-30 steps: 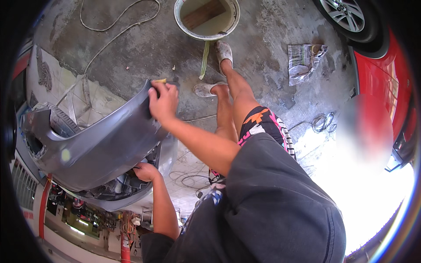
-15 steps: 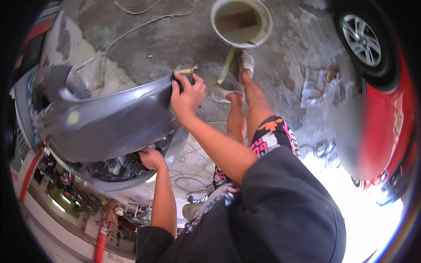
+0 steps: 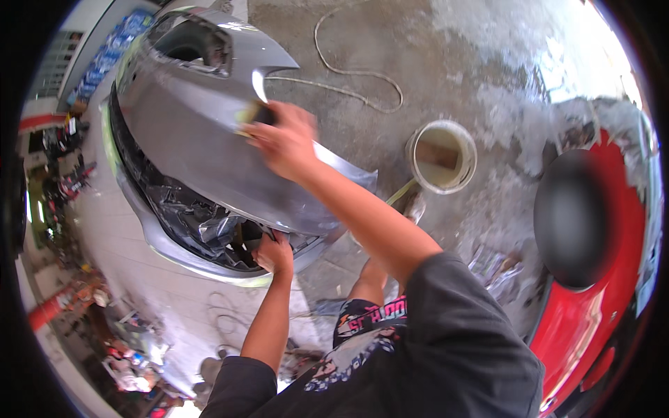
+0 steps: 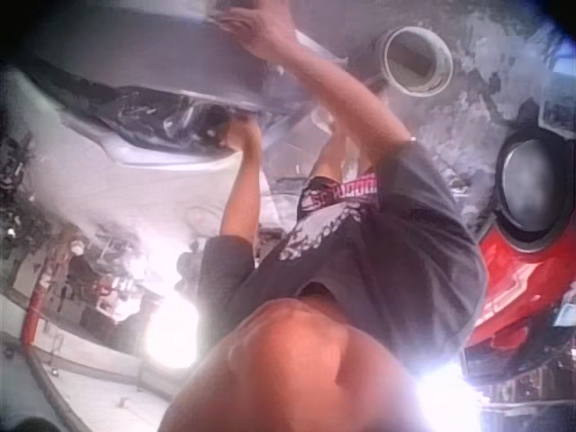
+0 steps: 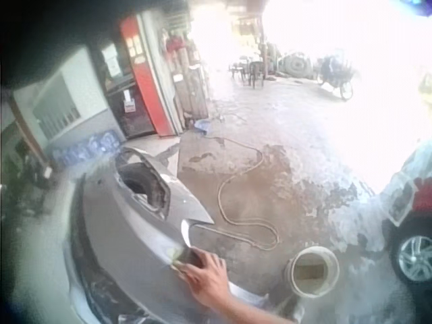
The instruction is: The person sands a silver car bumper with a sanding block, repeatedly dipping the block into a bucket of water. The person works on the front grille area and the curved lower edge of the bumper, smoothing the surface by hand.
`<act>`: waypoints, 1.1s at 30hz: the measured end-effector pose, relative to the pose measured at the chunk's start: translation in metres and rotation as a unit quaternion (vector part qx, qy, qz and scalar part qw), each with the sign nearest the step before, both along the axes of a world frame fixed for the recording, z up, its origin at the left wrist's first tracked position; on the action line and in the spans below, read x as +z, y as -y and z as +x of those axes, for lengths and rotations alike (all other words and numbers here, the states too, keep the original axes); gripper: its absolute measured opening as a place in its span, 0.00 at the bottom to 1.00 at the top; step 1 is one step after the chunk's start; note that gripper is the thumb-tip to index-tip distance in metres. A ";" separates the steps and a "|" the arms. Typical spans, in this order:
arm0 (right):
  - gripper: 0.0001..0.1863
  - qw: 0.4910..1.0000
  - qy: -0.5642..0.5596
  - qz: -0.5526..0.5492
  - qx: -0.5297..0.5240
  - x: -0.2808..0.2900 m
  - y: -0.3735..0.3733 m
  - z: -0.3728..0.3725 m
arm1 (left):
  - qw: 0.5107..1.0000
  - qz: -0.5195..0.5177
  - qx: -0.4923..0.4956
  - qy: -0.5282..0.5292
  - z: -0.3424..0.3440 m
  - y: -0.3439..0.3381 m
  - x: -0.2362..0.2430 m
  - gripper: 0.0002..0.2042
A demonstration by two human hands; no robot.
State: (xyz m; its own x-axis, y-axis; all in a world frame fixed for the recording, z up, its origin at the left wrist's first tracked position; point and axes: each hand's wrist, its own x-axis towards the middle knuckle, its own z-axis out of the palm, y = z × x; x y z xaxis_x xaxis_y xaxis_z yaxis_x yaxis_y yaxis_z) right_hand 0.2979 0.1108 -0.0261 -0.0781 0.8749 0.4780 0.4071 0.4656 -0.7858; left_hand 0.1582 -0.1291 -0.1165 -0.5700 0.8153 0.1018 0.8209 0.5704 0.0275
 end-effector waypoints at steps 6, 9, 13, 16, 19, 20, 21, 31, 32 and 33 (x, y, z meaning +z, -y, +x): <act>0.17 0.985 0.109 -0.032 -0.133 -0.079 0.072 0.102 | 1.000 0.024 0.002 0.018 0.010 -0.007 0.000 0.19; 0.17 0.981 0.147 0.085 -0.091 -0.049 0.013 0.064 | 0.997 0.064 -0.005 0.042 0.006 -0.001 -0.003 0.18; 0.17 0.973 0.138 0.174 -0.056 0.006 -0.108 -0.020 | 0.999 0.027 0.000 0.029 0.011 -0.008 -0.003 0.19; 0.16 0.981 0.143 0.127 -0.023 0.009 -0.104 -0.016 | 0.999 0.032 -0.005 0.027 0.009 -0.005 -0.006 0.17; 0.17 0.986 0.130 0.108 -0.003 -0.037 -0.034 0.047 | 0.998 0.039 0.025 0.042 0.003 0.007 -0.011 0.17; 0.18 0.990 0.119 0.077 0.001 -0.045 -0.025 0.063 | 0.998 0.045 0.025 0.034 0.004 0.001 -0.011 0.17; 0.17 0.987 0.126 0.102 0.011 -0.040 -0.037 0.061 | 0.998 0.044 0.024 0.026 0.007 0.001 -0.009 0.17; 0.17 0.985 0.130 0.090 0.073 -0.004 -0.096 0.015 | 0.997 0.006 0.063 0.039 0.010 0.002 -0.011 0.12; 0.17 0.982 0.136 0.103 0.075 -0.016 -0.078 0.036 | 0.997 0.010 0.065 0.045 0.009 0.003 -0.009 0.11; 0.17 0.982 0.136 0.101 0.089 -0.017 -0.071 0.047 | 0.996 0.022 0.067 0.050 0.010 0.003 -0.007 0.12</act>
